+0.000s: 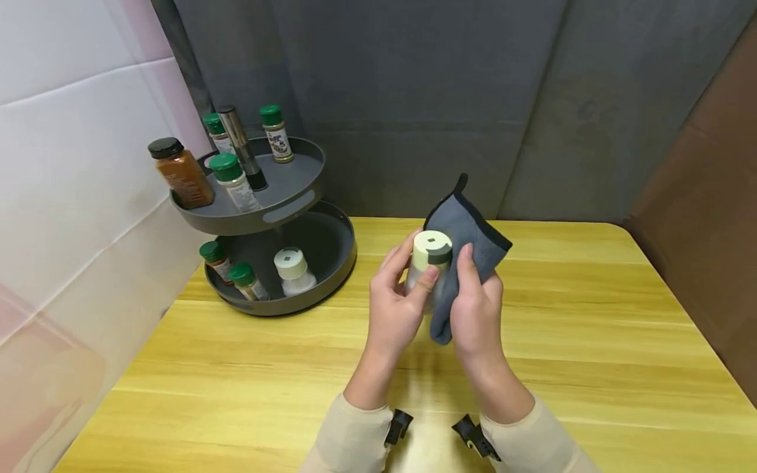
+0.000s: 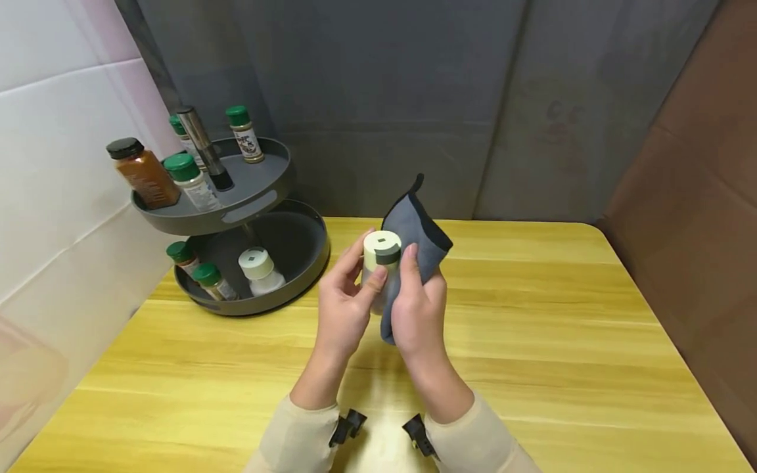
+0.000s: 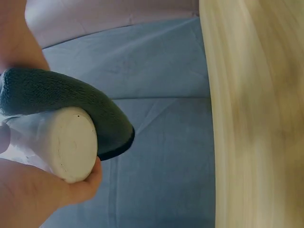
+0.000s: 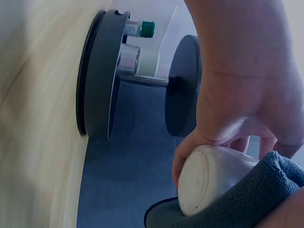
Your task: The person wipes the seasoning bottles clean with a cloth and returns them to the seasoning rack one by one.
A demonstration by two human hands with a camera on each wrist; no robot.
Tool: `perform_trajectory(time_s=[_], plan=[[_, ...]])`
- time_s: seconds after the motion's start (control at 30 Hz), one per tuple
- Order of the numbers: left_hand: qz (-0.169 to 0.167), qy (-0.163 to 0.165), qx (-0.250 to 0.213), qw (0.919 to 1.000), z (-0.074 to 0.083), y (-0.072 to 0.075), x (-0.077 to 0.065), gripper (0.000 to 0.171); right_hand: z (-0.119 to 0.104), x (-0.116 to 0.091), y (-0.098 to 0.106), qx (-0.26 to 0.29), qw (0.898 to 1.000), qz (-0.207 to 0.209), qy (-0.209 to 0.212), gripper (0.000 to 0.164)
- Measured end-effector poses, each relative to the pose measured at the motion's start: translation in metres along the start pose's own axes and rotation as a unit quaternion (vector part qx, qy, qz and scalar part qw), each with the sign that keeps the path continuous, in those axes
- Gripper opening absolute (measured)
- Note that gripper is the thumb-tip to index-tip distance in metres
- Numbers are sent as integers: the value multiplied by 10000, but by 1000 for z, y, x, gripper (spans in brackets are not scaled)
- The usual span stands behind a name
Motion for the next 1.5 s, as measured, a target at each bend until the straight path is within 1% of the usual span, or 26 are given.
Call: perform_trajectory(time_s=[0.03,0.1,0.17,0.27,0.37,0.43,0.47,0.5,0.53,0.6,0.67,0.73,0.77,0.8,0.87,0.93,0.97,1.0,1.03,1.07,1.17,1.23,1.3,1.33,1.4,1.5], plan=[[3,10,-7,10000,0,0,0,53,0,0,-1,-4,9999,-19,106,50],[59,41,15,10000,0,0,-1,53,3,-1,-2,-42,9998,-85,163,49],[126,66,42,9999,0,1,-1,54,9,-3,-2,-176,9997,-163,8,50],[208,73,53,9997,0,3,1,53,19,-4,2,-391,9973,-227,-574,53],[231,103,105,9996,-2,3,1,54,21,0,6,-295,9895,-446,-1344,56],[203,133,167,9996,-5,2,0,54,16,5,7,-131,9853,-566,-1607,58],[183,164,202,9995,-6,1,-1,54,12,8,7,-23,9853,-605,-1597,58],[160,183,226,9994,-8,0,-2,53,7,10,7,49,9870,-624,-1480,58],[134,204,230,9994,-9,-1,-3,54,3,11,6,87,9902,-600,-1260,58],[100,202,206,9995,-10,-3,-4,54,-2,11,3,65,9968,-459,-647,58],[100,166,137,9997,-9,-4,-4,54,0,8,1,15,9993,-362,-92,55],[114,130,115,9998,-8,-3,-2,55,10,2,0,-118,9994,-294,127,51],[132,116,123,9998,-8,-2,-1,55,16,1,1,-205,9994,-275,91,50],[149,106,137,9997,-8,-2,-1,54,22,-1,2,-255,9992,-289,-76,50],[204,122,144,9996,-8,0,0,54,31,-3,5,-231,9965,-335,-725,54],[228,113,130,9996,-9,1,1,54,32,-1,8,-107,9895,-414,-1382,56],[223,96,124,9996,-9,1,1,54,30,0,9,-41,9862,-468,-1589,58],[198,84,113,9997,-9,1,1,54,26,2,10,-10,9841,-516,-1699,60],[180,88,111,9997,-9,0,1,55,20,3,10,22,9840,-550,-1693,61],[152,89,114,9998,-9,-1,0,55,15,5,9,49,9862,-560,-1559,60],[51,99,101,9999,-8,-5,-2,54,0,2,6,-132,9969,-371,-684,56],[37,80,79,9999,-5,-6,-3,54,1,-2,3,-152,9996,-210,-105,53],[46,45,63,10000,-2,-5,-2,54,9,-7,2,-170,9995,-124,216,50],[62,36,66,10000,-1,-4,-1,54,15,-8,3,-215,9994,-133,241,50],[134,5,12,9999,2,-2,1,54,26,-9,4,-255,9995,-192,-17,52],[224,24,-21,9997,2,1,3,54,28,-5,7,-207,9939,-401,-1006,56]])
Point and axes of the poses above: each hand's wrist, its own x-axis towards the middle knuckle, its own y-axis out of the back of the hand, z = x × y, the point moved 1 cm from there along x, towards the middle knuckle
